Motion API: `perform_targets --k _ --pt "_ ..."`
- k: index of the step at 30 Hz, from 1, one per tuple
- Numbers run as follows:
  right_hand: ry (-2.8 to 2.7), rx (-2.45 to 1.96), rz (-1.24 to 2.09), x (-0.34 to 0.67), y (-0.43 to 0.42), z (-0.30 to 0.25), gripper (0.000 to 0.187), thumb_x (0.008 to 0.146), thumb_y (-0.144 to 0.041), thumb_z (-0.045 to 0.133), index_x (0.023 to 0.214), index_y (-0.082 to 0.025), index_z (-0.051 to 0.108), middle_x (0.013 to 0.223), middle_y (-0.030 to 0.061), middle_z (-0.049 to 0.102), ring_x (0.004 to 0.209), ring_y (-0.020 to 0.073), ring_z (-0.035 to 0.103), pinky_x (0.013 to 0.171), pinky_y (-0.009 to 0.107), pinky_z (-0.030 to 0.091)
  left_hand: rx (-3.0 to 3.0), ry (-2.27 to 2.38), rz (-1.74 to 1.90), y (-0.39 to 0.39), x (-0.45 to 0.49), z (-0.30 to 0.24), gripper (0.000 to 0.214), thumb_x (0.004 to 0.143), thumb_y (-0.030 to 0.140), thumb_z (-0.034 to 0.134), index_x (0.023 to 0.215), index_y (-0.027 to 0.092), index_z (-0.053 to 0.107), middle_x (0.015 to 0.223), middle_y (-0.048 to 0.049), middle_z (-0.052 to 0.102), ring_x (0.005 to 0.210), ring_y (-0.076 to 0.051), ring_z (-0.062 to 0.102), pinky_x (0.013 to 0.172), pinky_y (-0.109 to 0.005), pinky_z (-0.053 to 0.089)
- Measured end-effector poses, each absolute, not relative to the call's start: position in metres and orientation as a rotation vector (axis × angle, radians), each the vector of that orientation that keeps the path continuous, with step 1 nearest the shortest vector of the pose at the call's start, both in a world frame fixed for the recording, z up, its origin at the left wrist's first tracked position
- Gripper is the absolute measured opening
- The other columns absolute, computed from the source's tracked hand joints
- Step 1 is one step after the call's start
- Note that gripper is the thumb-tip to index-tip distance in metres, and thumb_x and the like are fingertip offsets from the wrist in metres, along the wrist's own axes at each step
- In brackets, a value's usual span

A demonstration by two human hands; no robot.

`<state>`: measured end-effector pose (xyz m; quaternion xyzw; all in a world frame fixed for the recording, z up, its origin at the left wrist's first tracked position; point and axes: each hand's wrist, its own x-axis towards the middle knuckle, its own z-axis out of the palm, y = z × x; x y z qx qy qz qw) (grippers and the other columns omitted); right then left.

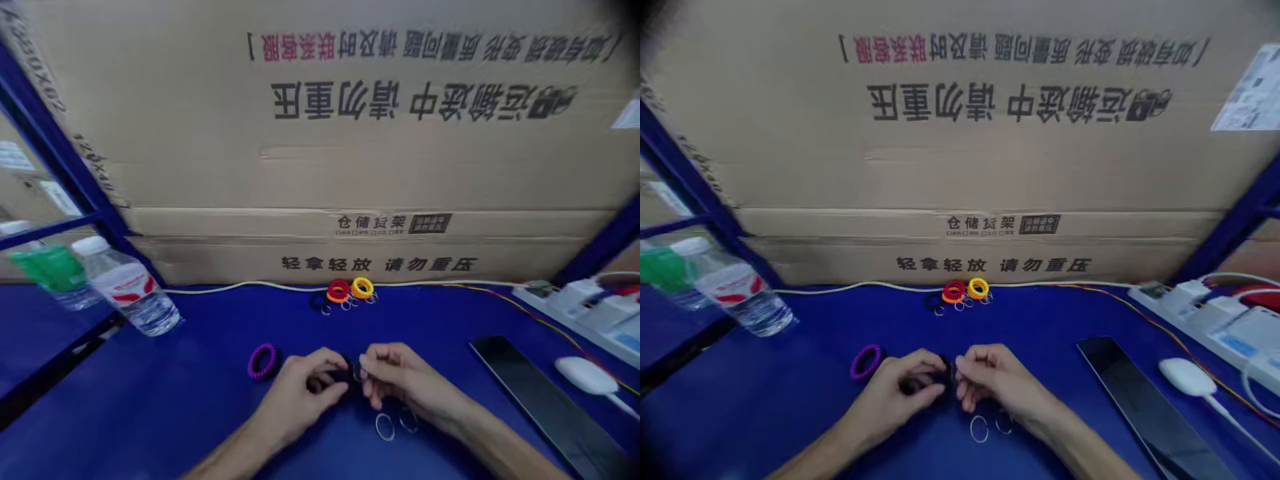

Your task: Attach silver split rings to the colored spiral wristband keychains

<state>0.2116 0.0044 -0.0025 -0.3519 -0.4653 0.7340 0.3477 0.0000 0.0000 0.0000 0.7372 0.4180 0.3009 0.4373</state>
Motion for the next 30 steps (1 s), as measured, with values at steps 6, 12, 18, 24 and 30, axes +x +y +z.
perform_targets --k 6,12,18,24,30 --pt "-1.192 -0.934 1.904 0.2101 0.0029 -0.0019 0.034 0.080 -0.043 0.071 0.077 -0.010 0.063 0.063 0.0050 0.068 0.049 0.0102 0.062 0.051 0.020 0.047 1.886 1.032 0.773 0.0003 -0.0008 -0.0013 0.018 0.084 0.018 0.062 0.101 0.021 0.065 0.077 0.0018 0.069 0.063 -0.011 0.060 0.059 -0.018 0.045" --pt "-1.178 -0.905 1.881 0.2080 -0.0008 0.0003 0.028 0.082 -0.037 0.070 0.080 -0.010 0.064 0.068 0.0070 0.070 0.056 0.0117 0.065 0.058 0.023 0.050 1.959 1.047 0.790 0.0007 -0.0027 -0.0003 0.019 0.085 0.018 0.061 0.103 0.022 0.064 0.078 0.0020 0.069 0.063 -0.011 0.059 0.061 -0.018 0.045" --pt "-1.167 -0.922 1.918 0.2082 -0.0010 -0.0014 0.029 0.081 -0.038 0.071 0.078 -0.010 0.063 0.066 0.0063 0.070 0.052 0.0110 0.064 0.054 0.022 0.050 2.092 1.029 0.786 -0.0006 -0.0045 -0.0016 0.020 0.087 0.017 0.060 0.105 0.024 0.063 0.076 0.0040 0.066 0.060 -0.010 0.055 0.060 -0.017 0.042" --pt "-1.116 -0.942 1.945 0.2079 0.0006 -0.0028 0.028 0.082 -0.037 0.071 0.078 -0.010 0.063 0.065 0.0064 0.070 0.052 0.0112 0.065 0.054 0.022 0.051 2.233 0.953 0.801 -0.0037 -0.0061 -0.0033 0.027 0.089 0.013 0.056 0.112 0.027 0.059 0.093 0.0035 0.069 0.072 -0.010 0.061 0.068 -0.017 0.044" --pt "-1.119 -0.889 1.894 0.2061 -0.0009 0.0004 0.024 0.083 -0.034 0.070 0.078 -0.011 0.064 0.068 0.0057 0.069 0.055 0.0108 0.063 0.057 0.023 0.050 2.191 0.997 0.799 -0.0040 -0.0051 0.0022 0.026 0.089 0.015 0.057 0.112 0.026 0.061 0.090 0.0022 0.069 0.073 -0.012 0.063 0.068 -0.018 0.045"
